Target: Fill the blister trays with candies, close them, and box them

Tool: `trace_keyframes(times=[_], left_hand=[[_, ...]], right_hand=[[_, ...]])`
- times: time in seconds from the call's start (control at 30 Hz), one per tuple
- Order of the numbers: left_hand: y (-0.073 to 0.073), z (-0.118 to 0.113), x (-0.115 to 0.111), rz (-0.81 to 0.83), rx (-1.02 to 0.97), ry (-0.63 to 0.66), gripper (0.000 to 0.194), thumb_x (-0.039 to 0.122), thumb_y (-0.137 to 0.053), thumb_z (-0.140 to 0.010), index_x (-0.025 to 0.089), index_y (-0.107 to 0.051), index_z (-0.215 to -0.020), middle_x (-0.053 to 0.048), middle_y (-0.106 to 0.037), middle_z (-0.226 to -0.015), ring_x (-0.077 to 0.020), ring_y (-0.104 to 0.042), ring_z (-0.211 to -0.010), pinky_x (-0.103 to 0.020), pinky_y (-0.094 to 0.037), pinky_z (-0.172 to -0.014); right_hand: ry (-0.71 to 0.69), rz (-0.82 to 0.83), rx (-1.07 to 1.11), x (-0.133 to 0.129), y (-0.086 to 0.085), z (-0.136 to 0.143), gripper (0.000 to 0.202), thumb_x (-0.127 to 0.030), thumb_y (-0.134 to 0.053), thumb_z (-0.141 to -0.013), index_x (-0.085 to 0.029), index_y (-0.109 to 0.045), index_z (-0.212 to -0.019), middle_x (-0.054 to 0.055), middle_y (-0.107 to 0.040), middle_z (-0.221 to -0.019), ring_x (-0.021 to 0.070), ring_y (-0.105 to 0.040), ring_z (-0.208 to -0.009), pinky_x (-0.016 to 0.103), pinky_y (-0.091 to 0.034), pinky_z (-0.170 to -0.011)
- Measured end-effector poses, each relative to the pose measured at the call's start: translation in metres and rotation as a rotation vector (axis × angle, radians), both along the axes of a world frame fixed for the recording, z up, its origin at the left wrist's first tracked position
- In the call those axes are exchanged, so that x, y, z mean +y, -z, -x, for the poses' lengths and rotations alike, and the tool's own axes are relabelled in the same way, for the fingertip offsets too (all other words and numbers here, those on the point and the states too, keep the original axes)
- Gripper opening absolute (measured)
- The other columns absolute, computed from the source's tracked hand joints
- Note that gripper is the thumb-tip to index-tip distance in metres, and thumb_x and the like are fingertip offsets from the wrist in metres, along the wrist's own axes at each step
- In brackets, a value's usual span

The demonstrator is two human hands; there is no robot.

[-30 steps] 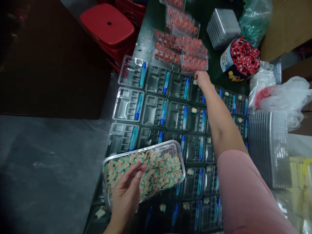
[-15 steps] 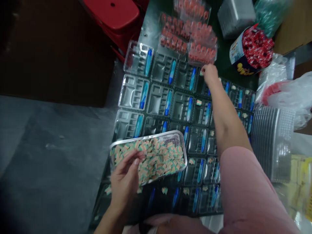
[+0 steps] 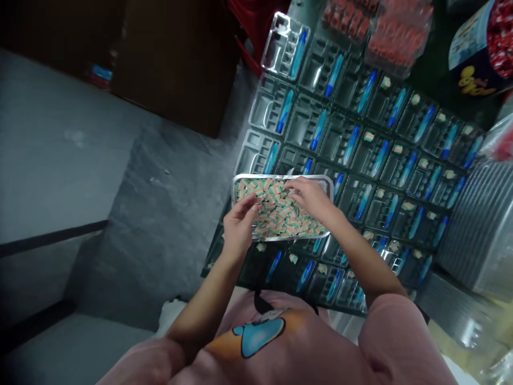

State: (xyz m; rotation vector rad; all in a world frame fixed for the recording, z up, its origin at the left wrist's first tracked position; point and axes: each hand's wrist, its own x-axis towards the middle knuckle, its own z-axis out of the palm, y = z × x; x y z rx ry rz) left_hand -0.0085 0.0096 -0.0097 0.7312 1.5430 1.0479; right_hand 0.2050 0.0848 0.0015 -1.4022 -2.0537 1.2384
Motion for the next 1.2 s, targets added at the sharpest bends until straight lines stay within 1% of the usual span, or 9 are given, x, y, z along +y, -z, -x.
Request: trace_keyframes(times=[0.1, 0.17, 0.43, 0.57, 0.67, 0.83, 0.93, 1.07, 1.2], left_hand=[[0.002, 0.002, -0.008, -0.005, -0.022, -0.008, 0.038, 0.034, -0.07, -0.08, 0.019, -0.07, -0.114, -0.008, -0.073, -0.108, -0.0199, -0.068, -0.099, -0.037, -0.052, -0.095], [0.002, 0.006, -0.013, -0.012, -0.027, -0.015, 0.038, 0.034, -0.071, -0.079, 0.019, -0.07, -0.114, -0.008, -0.073, -0.107, -0.0196, -0.068, -0.098, -0.036, -0.052, -0.094], [0.0, 0.02, -0.024, -0.016, -0.075, -0.006, 0.041, 0.034, -0.07, -0.079, 0.019, -0.069, -0.117, -0.009, -0.072, -0.107, -0.0197, -0.067, -0.097, -0.036, -0.053, -0.09], [0.002, 0.022, -0.026, 0.013, -0.125, -0.014, 0.042, 0.034, -0.072, -0.076, 0.019, -0.07, -0.115, -0.009, -0.072, -0.107, -0.0197, -0.068, -0.096, -0.036, -0.054, -0.088], [0.006, 0.018, -0.023, 0.03, -0.169, -0.017, 0.04, 0.034, -0.073, -0.074, 0.018, -0.072, -0.11, -0.009, -0.072, -0.105, -0.0205, -0.068, -0.097, -0.036, -0.053, -0.089], [0.016, -0.002, -0.006, 0.06, -0.276, 0.029, 0.04, 0.033, -0.075, -0.072, 0.016, -0.073, -0.108, -0.01, -0.073, -0.102, -0.0221, -0.069, -0.091, -0.04, -0.052, -0.091], [0.02, -0.013, 0.002, 0.041, -0.305, 0.058, 0.039, 0.033, -0.077, -0.07, 0.015, -0.074, -0.105, -0.01, -0.074, -0.101, -0.023, -0.069, -0.093, -0.041, -0.051, -0.093], [0.018, -0.016, 0.002, -0.025, -0.328, 0.103, 0.037, 0.034, -0.077, -0.069, 0.016, -0.075, -0.101, -0.009, -0.074, -0.104, -0.0219, -0.067, -0.095, -0.039, -0.05, -0.094], [0.011, -0.013, -0.001, -0.001, -0.269, 0.12, 0.033, 0.038, -0.077, -0.069, 0.015, -0.077, -0.092, -0.006, -0.073, -0.086, -0.0169, -0.065, -0.077, -0.032, -0.052, -0.079]], right_hand=[[-0.091, -0.096, -0.073, -0.007, 0.016, 0.024, 0.028, -0.014, -0.061, -0.085, -0.02, -0.068, -0.112, 0.009, -0.066, -0.11, 0.0219, -0.06, -0.103, 0.035, -0.047, -0.091], [-0.161, -0.133, -0.154, -0.005, 0.02, 0.032, 0.028, -0.012, -0.058, -0.087, -0.019, -0.068, -0.112, 0.009, -0.066, -0.11, 0.0225, -0.059, -0.104, 0.035, -0.047, -0.091], [-0.412, -0.23, -0.408, 0.006, 0.018, 0.037, 0.022, -0.015, -0.053, -0.09, -0.018, -0.07, -0.103, 0.011, -0.064, -0.101, 0.0225, -0.055, -0.092, 0.034, -0.042, -0.085], [-0.436, -0.263, -0.41, 0.008, 0.019, 0.036, 0.022, -0.01, -0.051, -0.087, -0.015, -0.069, -0.098, 0.012, -0.063, -0.097, 0.0231, -0.055, -0.091, 0.036, -0.041, -0.085], [-0.339, -0.276, -0.327, 0.004, 0.02, 0.033, 0.024, -0.008, -0.05, -0.084, -0.016, -0.069, -0.097, 0.011, -0.064, -0.094, 0.023, -0.056, -0.09, 0.036, -0.043, -0.084], [-0.067, -0.216, -0.096, -0.013, 0.014, 0.031, 0.026, -0.012, -0.05, -0.082, -0.019, -0.068, -0.098, 0.008, -0.067, -0.096, 0.0209, -0.059, -0.09, 0.035, -0.046, -0.084], [0.109, -0.09, 0.02, -0.029, 0.007, 0.037, 0.022, -0.017, -0.053, -0.08, -0.019, -0.069, -0.095, 0.005, -0.069, -0.091, 0.0181, -0.06, -0.082, 0.033, -0.047, -0.08], [0.31, 0.171, 0.258, -0.048, 0.005, 0.046, 0.019, -0.029, -0.057, -0.079, -0.021, -0.068, -0.093, 0.002, -0.068, -0.086, 0.0155, -0.06, -0.075, 0.03, -0.048, -0.072], [0.431, 0.317, 0.445, -0.061, 0.007, 0.05, 0.02, -0.033, -0.061, -0.075, -0.021, -0.065, -0.09, -0.001, -0.065, -0.081, 0.0148, -0.06, -0.074, 0.029, -0.049, -0.071]])
